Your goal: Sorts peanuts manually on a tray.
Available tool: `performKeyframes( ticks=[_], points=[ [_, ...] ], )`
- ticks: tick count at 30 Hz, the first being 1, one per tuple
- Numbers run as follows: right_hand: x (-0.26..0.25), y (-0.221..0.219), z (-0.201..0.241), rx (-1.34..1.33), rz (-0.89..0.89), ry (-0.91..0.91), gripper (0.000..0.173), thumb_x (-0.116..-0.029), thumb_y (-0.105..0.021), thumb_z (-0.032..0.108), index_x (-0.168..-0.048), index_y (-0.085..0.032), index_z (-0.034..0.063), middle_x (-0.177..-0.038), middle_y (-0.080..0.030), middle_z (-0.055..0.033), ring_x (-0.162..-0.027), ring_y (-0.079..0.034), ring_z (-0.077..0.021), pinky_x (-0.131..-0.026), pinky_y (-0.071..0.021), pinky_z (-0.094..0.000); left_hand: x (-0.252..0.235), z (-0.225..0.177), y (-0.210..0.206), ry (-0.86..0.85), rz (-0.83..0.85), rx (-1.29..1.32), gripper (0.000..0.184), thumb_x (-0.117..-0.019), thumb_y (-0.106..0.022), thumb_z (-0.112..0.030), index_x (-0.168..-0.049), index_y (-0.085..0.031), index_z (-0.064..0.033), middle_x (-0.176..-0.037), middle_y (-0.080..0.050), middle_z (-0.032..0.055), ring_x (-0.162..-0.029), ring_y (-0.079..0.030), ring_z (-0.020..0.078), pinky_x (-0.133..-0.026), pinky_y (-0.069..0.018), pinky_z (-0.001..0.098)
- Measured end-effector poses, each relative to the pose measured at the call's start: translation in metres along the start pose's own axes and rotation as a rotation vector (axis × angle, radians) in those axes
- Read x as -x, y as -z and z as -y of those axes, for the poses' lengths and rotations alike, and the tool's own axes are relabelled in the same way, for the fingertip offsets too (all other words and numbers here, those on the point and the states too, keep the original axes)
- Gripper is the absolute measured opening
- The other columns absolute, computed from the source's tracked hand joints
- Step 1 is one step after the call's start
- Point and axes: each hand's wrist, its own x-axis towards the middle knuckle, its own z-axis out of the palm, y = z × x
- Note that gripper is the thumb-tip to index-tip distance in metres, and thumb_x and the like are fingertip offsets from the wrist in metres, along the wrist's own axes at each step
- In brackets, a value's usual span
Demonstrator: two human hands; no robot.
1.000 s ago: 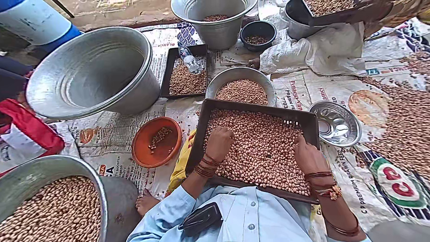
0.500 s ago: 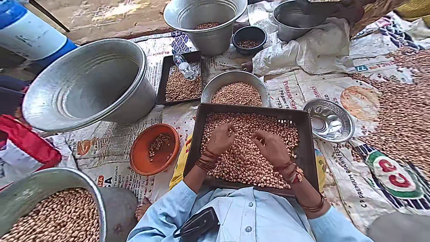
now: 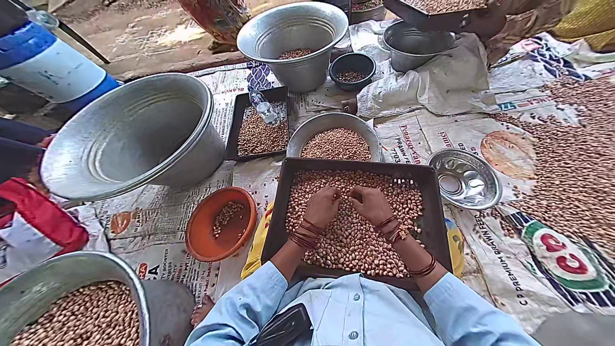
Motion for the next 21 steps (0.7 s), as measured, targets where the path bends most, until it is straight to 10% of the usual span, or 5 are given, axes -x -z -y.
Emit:
performKeyframes(
  ticks=[3,7,15,18,21],
  points=[
    [0.018,0.012,-0.021,-0.319,-0.134,0.026,0.023,-0.0969,-0.069,0.019,-0.113,-0.073,0.0034,-0.103,-0.075,-0.0100,-0.094,-0.071,-0.0167,-0.089,-0.0552,-0.0372,0.001,0.010,0.002,-0.008,0.058,0.361,0.020,-0.0978,-0.065,-0.018,-0.110,-0.070,-0.0027,-0.080,-0.061,0.0027,-0.068,-0.053,0.0103,-0.069,-0.0465,0.0301],
    [0.055,0.026,-0.047,-0.675,-0.244,-0.023,0.017,-0.0957,-0.065,0.011,-0.110,-0.065,0.0014,-0.090,-0.071,-0.0017,-0.073,-0.069,-0.0053,-0.070,-0.0599,-0.0240,0.011,0.004,-0.007,-0.070,0.265,0.931,0.021,-0.0949,-0.041,-0.009,-0.094,-0.061,-0.0043,-0.068,-0.054,-0.0084,-0.052,-0.046,-0.0020,-0.048,-0.0380,0.0153],
    [0.098,0.015,-0.020,-0.185,-0.261,0.192,0.024,-0.0923,-0.068,0.020,-0.112,-0.073,0.0080,-0.089,-0.076,-0.0062,-0.073,-0.074,-0.0203,-0.067,-0.0612,-0.0417,0.028,-0.059,-0.031,0.095,0.667,0.903,0.039,-0.1134,-0.029,-0.020,-0.115,-0.060,0.0036,-0.086,-0.059,0.0022,-0.074,-0.056,0.0059,-0.071,-0.0505,0.0248],
    [0.100,0.016,-0.021,-0.101,-0.365,0.266,0.022,-0.0925,-0.066,0.013,-0.111,-0.075,0.0053,-0.094,-0.076,-0.0098,-0.076,-0.075,-0.0243,-0.068,-0.0623,-0.0435,0.025,-0.045,-0.021,0.108,0.565,0.917,0.039,-0.1111,-0.033,-0.023,-0.087,-0.060,-0.0076,-0.069,-0.055,-0.0072,-0.059,-0.050,0.0014,-0.055,-0.0420,0.0191],
    [0.110,0.031,-0.027,-0.078,-0.210,0.241,0.022,-0.0969,-0.061,0.007,-0.113,-0.075,0.0033,-0.101,-0.076,-0.0149,-0.087,-0.075,-0.0319,-0.078,-0.0598,-0.0527,0.026,-0.008,0.023,0.086,0.211,0.696,0.038,-0.1109,-0.040,-0.022,-0.091,-0.065,0.0001,-0.071,-0.054,-0.0045,-0.059,-0.046,0.0010,-0.057,-0.0400,0.0200]
  ],
)
